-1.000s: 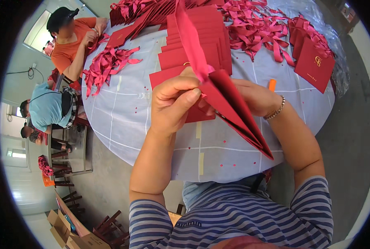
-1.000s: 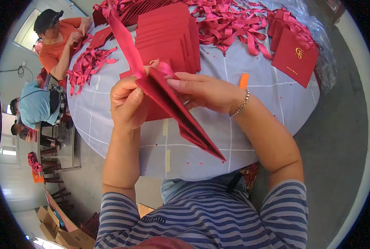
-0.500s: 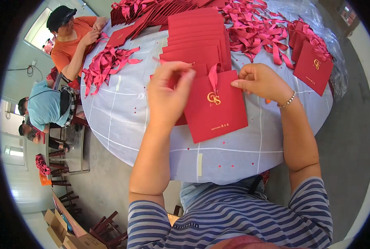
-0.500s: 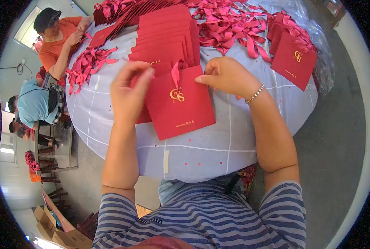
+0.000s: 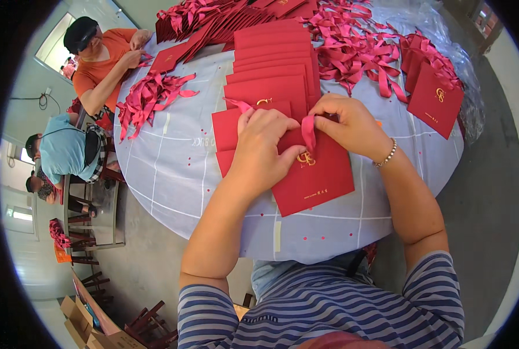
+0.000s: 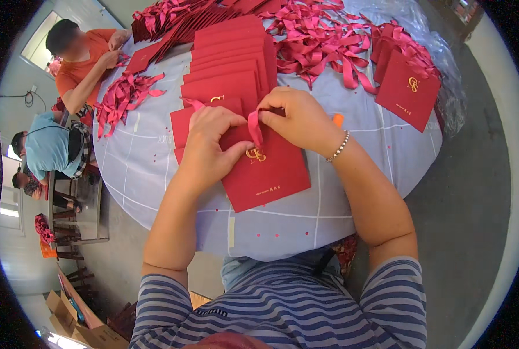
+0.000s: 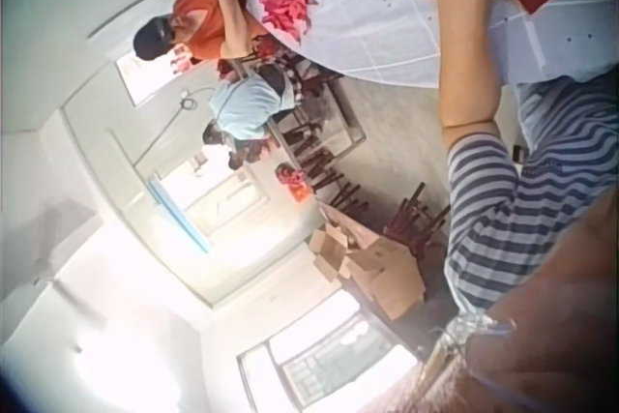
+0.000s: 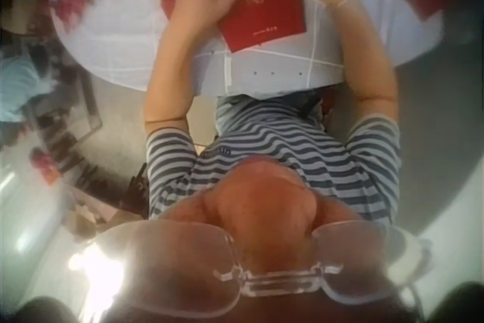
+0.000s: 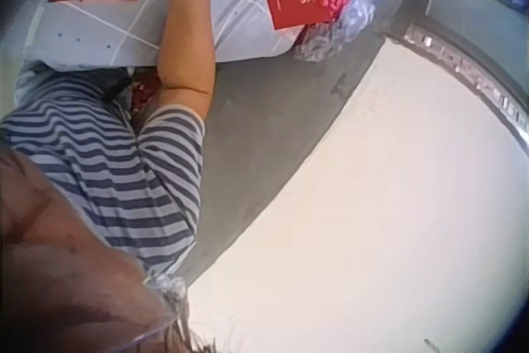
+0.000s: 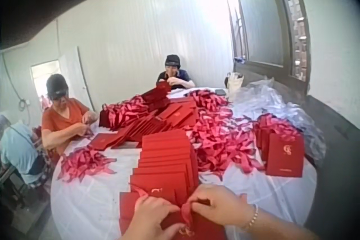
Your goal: The person handles a pair of eyeglasses and assembles gift bags by attaching ribbon handles to red paper bags by hand.
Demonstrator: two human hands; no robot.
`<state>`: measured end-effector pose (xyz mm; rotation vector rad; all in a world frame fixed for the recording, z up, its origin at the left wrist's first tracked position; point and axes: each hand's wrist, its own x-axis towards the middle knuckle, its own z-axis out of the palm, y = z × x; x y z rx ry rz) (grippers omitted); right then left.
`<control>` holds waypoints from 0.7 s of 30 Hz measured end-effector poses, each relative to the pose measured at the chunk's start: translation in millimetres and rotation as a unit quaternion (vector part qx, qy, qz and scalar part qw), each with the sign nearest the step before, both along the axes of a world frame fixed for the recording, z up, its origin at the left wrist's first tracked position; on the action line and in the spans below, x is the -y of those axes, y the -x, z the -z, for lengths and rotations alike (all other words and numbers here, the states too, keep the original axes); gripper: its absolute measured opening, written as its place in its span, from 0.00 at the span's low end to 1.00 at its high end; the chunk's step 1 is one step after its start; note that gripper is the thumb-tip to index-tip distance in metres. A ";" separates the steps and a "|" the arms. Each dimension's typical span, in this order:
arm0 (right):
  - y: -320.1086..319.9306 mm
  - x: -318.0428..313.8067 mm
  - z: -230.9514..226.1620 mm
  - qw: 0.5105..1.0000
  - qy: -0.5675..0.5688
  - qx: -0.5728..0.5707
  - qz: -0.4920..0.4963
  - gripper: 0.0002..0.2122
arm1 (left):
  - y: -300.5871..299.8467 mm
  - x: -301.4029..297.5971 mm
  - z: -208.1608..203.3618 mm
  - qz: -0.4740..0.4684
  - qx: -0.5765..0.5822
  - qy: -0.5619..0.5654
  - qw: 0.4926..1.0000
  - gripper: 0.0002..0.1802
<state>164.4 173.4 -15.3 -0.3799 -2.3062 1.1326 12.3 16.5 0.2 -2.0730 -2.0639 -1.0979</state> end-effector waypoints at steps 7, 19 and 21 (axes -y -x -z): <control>0.5 5.4 0.9 0.995 0.039 0.028 0.084 0.06 | -10.5 4.4 -6.1 0.072 -0.009 0.027 0.997 0.20; 1.9 -1.7 13.6 0.981 0.084 0.003 0.176 0.12 | -11.2 6.3 -12.9 0.018 -0.034 -0.040 0.998 0.21; 3.3 -1.7 14.7 0.980 0.050 0.004 0.194 0.13 | -17.5 6.3 -15.9 0.020 -0.061 -0.061 0.996 0.20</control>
